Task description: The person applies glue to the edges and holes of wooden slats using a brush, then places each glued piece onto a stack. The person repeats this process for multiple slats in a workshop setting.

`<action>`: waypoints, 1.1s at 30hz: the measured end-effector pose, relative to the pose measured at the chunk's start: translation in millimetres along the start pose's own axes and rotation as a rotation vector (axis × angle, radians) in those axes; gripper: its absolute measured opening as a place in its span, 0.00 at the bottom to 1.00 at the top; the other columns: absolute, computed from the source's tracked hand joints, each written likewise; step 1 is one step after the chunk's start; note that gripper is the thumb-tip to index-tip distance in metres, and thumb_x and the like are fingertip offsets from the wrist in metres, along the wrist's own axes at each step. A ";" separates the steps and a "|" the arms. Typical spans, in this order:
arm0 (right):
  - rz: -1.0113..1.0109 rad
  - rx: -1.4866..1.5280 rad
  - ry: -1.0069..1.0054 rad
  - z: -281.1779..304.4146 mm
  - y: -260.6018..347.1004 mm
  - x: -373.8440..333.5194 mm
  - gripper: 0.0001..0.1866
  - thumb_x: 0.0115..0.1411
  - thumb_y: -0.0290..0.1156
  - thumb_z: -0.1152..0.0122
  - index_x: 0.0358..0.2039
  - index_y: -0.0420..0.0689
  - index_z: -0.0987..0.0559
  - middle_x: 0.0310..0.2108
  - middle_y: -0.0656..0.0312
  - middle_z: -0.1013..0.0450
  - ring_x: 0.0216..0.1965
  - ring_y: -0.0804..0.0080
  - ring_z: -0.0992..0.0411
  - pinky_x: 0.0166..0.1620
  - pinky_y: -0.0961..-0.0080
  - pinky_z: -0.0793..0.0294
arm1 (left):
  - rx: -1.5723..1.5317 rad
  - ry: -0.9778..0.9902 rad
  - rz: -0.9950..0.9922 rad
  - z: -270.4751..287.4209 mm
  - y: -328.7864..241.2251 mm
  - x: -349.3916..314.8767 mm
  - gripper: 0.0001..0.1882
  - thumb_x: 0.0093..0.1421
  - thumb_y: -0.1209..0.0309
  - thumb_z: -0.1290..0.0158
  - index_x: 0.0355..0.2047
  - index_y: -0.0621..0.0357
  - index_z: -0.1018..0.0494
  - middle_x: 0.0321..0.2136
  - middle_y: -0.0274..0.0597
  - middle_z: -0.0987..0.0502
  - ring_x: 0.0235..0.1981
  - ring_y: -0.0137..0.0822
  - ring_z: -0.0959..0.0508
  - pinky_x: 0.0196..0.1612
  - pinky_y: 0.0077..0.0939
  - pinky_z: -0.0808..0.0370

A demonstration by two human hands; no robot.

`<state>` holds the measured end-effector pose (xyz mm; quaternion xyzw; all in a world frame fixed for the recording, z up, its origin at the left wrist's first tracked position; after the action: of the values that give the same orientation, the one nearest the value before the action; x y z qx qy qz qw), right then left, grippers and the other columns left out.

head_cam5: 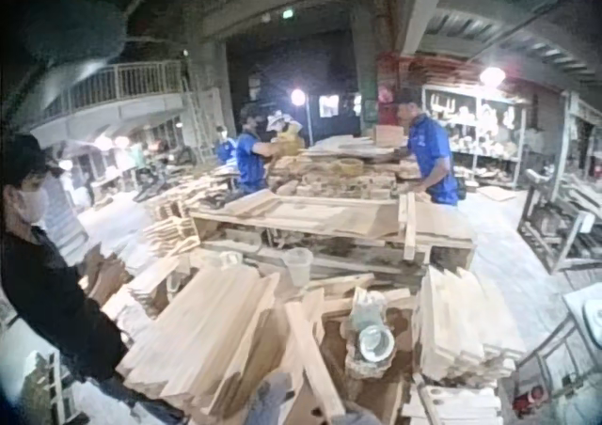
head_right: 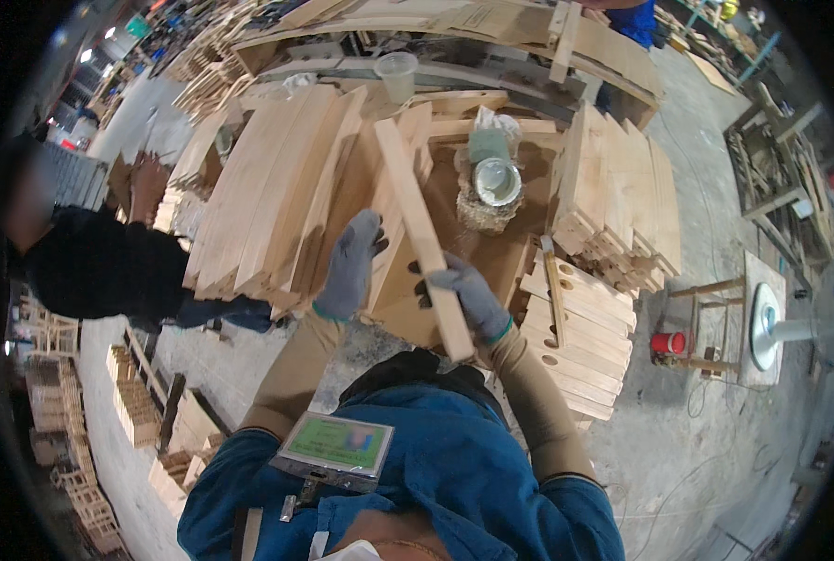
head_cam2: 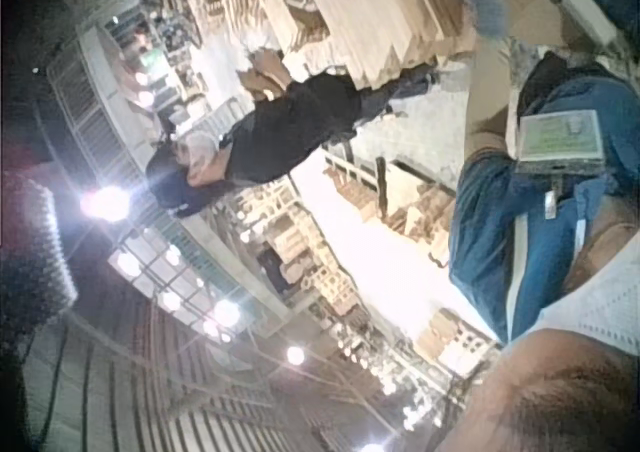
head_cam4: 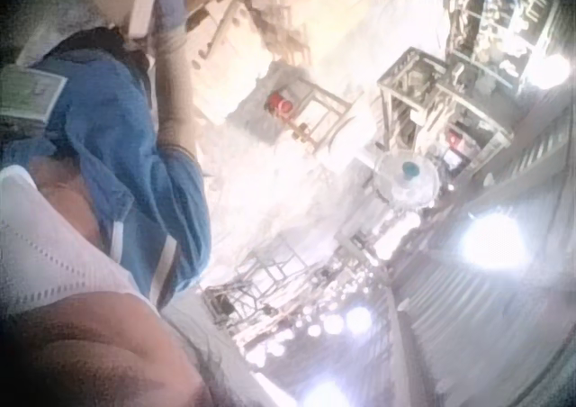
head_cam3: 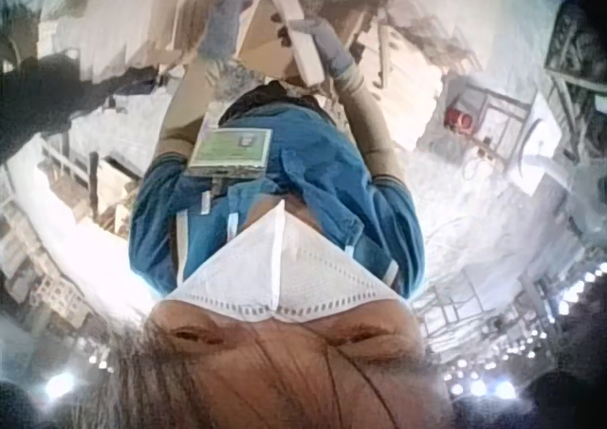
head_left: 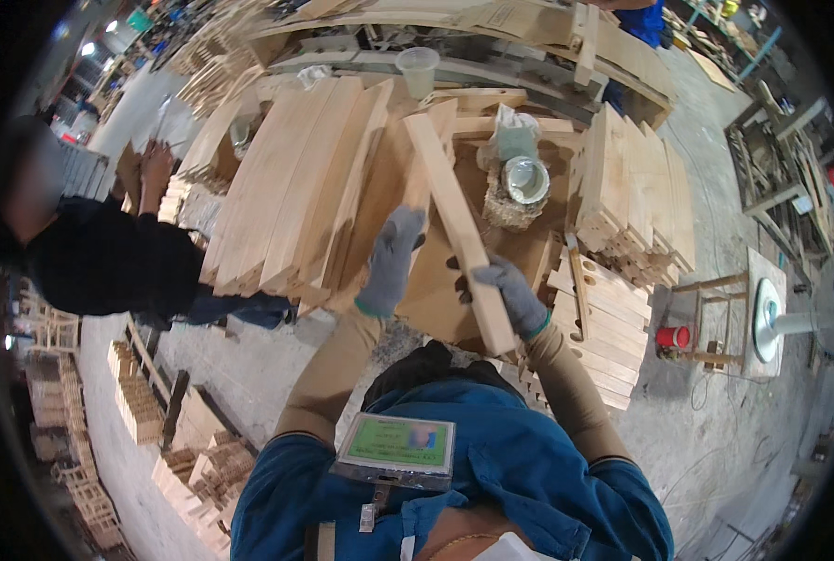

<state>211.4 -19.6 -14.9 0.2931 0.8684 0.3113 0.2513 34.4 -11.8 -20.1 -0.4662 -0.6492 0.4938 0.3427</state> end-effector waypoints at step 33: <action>0.878 0.047 -1.083 115.9 26.7 -11.7 0.06 0.54 0.21 0.41 0.34 0.37 0.24 0.35 0.59 0.26 0.37 0.77 0.28 0.43 0.83 0.28 | 0.136 0.439 0.373 -155.6 66.1 156.0 0.17 0.54 0.64 0.42 0.41 0.59 0.27 0.30 0.31 0.26 0.28 0.21 0.28 0.30 0.15 0.30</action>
<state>300.8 35.1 -72.4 0.7364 0.4285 0.1750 0.4935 141.3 190.6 -42.8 -0.6490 -0.4283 0.4779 0.4085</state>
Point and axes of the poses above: each hand's wrist, its own x-axis towards the middle knuckle, its own z-axis out of the back of the hand, y = z × x, the point moved 7 cm from there along x, towards the middle knuckle
